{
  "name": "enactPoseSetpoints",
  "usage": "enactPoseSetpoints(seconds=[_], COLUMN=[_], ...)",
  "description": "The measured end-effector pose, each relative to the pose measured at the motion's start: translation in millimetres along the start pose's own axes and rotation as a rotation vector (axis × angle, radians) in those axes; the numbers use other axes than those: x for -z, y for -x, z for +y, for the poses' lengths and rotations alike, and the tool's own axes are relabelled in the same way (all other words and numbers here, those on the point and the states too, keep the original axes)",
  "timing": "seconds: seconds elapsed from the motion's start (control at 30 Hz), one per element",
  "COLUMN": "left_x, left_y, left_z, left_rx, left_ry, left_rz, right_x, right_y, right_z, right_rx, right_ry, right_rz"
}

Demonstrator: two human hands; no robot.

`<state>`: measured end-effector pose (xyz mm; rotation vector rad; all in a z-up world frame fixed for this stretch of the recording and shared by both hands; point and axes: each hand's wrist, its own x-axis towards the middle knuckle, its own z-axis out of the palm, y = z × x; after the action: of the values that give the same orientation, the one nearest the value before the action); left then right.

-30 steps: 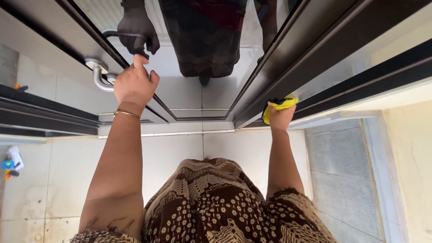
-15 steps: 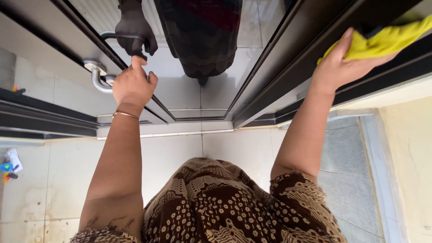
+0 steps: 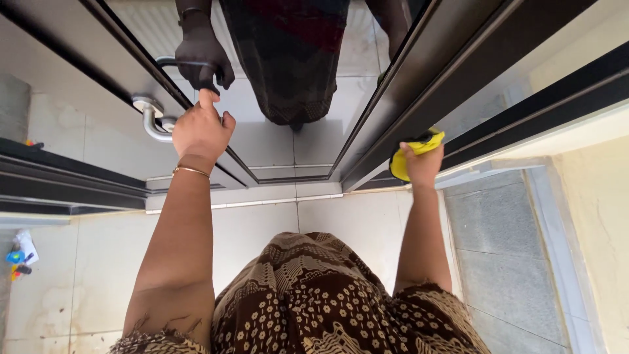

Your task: Cleaning a glass door and its handle using a yellow cloth.

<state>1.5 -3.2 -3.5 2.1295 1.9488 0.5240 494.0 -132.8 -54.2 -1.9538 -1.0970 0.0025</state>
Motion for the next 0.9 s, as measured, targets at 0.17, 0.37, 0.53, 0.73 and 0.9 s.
enactPoseSetpoints(seconds=[0.17,0.37,0.53,0.73,0.9], left_x=[-4,-3,-2,-3,1], left_y=[0,1,3,1,0], left_z=[-1,-2,-1,-1,0], left_rx=[0.02,0.003,0.044,0.03,0.029], left_ry=[-0.011,-0.028,0.002,0.001,0.014], left_rz=[-0.011,0.006,-0.047,-0.013,-0.026], right_x=[85,116,72,-11,-23], right_y=[-51,-141,-104,-17,46], right_z=[-49,-157,-205,-121,-55], right_rx=[0.275,0.695,0.758,0.501,0.002], right_ry=[-0.202,-0.25,0.416,-0.181,-0.746], right_rz=[0.202,0.489,0.747,0.452,0.097])
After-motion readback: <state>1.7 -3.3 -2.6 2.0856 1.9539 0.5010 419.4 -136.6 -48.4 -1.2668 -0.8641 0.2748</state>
